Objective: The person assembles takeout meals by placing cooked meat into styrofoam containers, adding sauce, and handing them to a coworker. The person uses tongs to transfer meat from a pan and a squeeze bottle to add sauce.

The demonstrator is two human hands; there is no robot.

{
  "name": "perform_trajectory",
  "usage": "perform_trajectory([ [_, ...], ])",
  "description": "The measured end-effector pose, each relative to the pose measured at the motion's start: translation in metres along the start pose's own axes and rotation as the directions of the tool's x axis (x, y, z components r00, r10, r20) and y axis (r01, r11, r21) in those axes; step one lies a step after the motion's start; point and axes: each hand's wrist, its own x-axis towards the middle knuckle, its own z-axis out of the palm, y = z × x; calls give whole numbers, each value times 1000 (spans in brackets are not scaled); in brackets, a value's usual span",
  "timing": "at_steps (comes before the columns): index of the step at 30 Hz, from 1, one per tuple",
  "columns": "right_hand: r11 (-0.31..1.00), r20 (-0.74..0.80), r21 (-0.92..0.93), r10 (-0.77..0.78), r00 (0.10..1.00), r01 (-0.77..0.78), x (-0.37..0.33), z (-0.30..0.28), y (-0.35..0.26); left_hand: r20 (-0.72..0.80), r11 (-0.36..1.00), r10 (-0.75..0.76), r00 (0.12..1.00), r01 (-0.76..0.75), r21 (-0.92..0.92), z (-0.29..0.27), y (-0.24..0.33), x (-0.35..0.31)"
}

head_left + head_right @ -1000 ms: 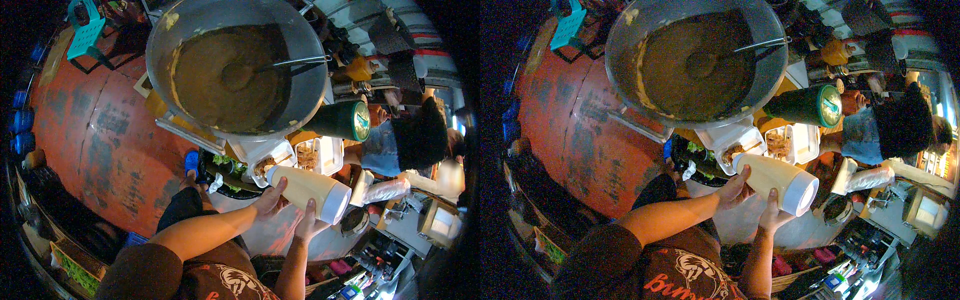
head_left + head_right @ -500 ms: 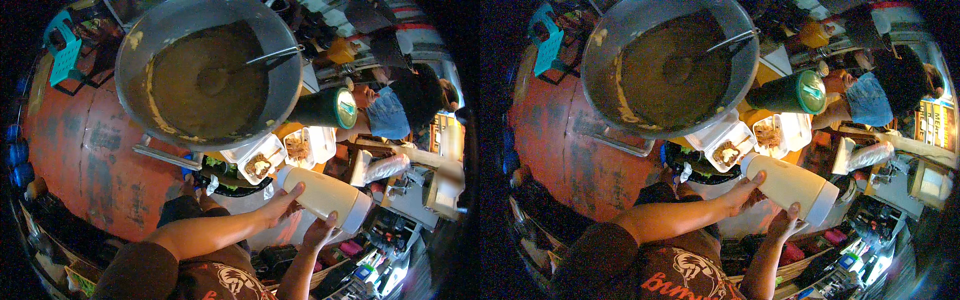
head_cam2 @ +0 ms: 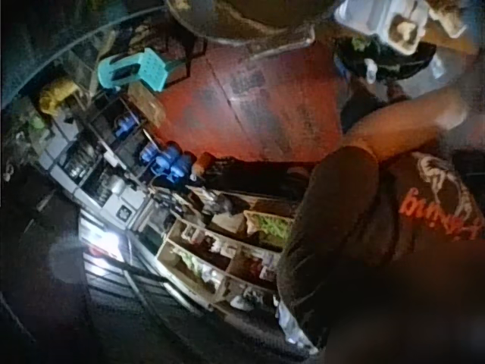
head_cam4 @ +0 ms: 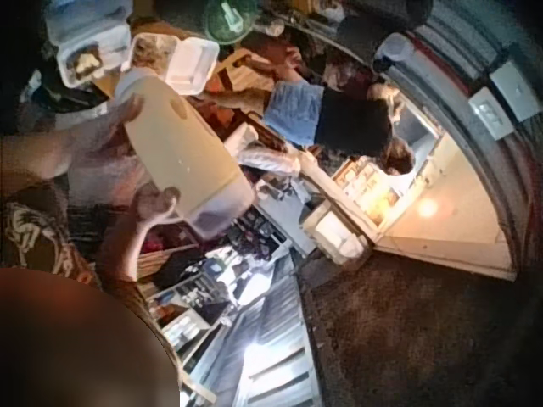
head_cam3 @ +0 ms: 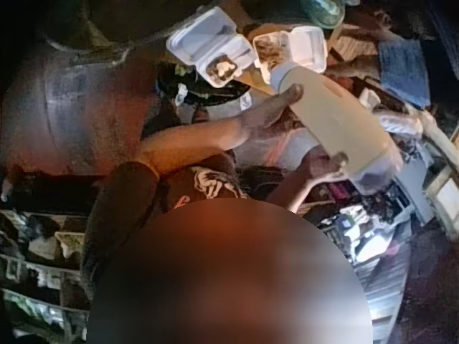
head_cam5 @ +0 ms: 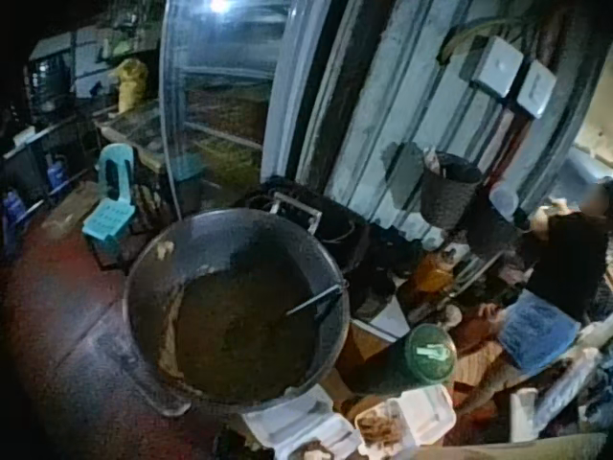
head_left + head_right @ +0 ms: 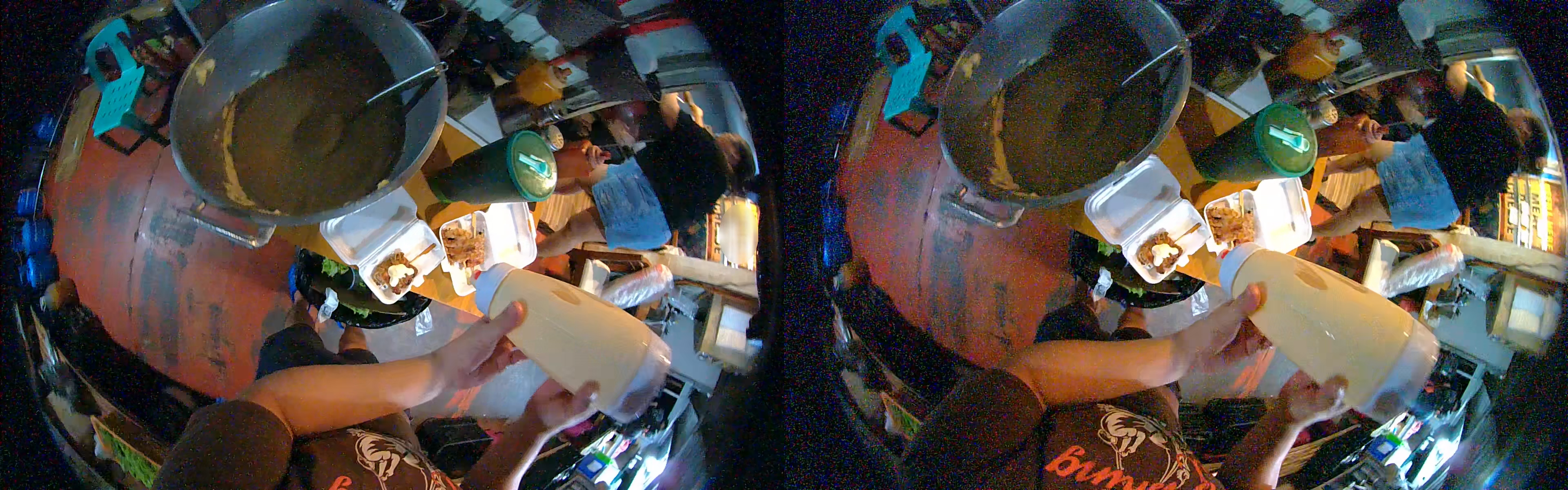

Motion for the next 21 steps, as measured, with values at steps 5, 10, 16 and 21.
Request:
perform_trajectory([
  [5,985,123,-103,148,981,-136,-26,43,83,-72,970,147,987,-158,-186,-116,-17,31],
  [10,985,293,9,164,942,-174,-36,97,78,-278,982,189,942,-182,53,-124,27,-2],
  [16,990,280,53,108,954,-128,-32,112,70,-158,937,279,947,-305,-173,-150,12,16],
  [21,997,316,20,70,946,-80,-31,116,66,-114,924,328,938,-344,-167,-146,12,23],
])
